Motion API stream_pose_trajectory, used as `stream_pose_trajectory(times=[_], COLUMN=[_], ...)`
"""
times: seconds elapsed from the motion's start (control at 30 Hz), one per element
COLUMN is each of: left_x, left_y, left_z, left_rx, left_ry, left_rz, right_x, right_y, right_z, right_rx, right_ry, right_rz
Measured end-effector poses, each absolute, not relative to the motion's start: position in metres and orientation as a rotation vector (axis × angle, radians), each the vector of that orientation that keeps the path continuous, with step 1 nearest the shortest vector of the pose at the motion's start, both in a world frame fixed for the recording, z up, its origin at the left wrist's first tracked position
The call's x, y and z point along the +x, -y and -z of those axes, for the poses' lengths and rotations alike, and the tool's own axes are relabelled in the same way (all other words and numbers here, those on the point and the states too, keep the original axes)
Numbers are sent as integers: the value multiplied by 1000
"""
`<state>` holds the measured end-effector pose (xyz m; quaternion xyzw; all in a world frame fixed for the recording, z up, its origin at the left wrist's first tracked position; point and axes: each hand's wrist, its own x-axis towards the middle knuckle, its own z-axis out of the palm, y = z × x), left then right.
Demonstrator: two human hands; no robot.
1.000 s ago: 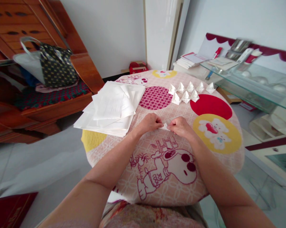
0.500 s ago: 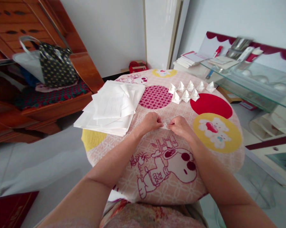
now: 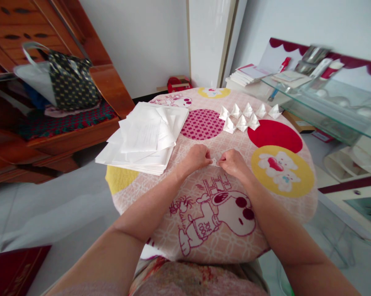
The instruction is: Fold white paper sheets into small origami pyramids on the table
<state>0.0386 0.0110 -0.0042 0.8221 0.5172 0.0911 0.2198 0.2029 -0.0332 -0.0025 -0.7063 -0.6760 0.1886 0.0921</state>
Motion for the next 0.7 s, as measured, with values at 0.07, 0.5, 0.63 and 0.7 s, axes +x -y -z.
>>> stream_pose_trajectory(times=[0.07,0.5,0.63,0.7], left_x=[38,35,33,33], left_y=[-11,-14,-11,-10], left_z=[7,11,14,15], left_rx=[2255,2133,2113,2110], left_ry=[-1395,-1297,-1312,-1327], left_rz=[-312,-367,-422,-424], right_x=[203,211,213,213], right_y=[33,36,36,36], right_z=[4,6,9,9], right_rx=[-2085,-1941,-1895,-1891], right_ry=[1991,1814,1796,1801], right_rz=[-558,-794,-853,-849])
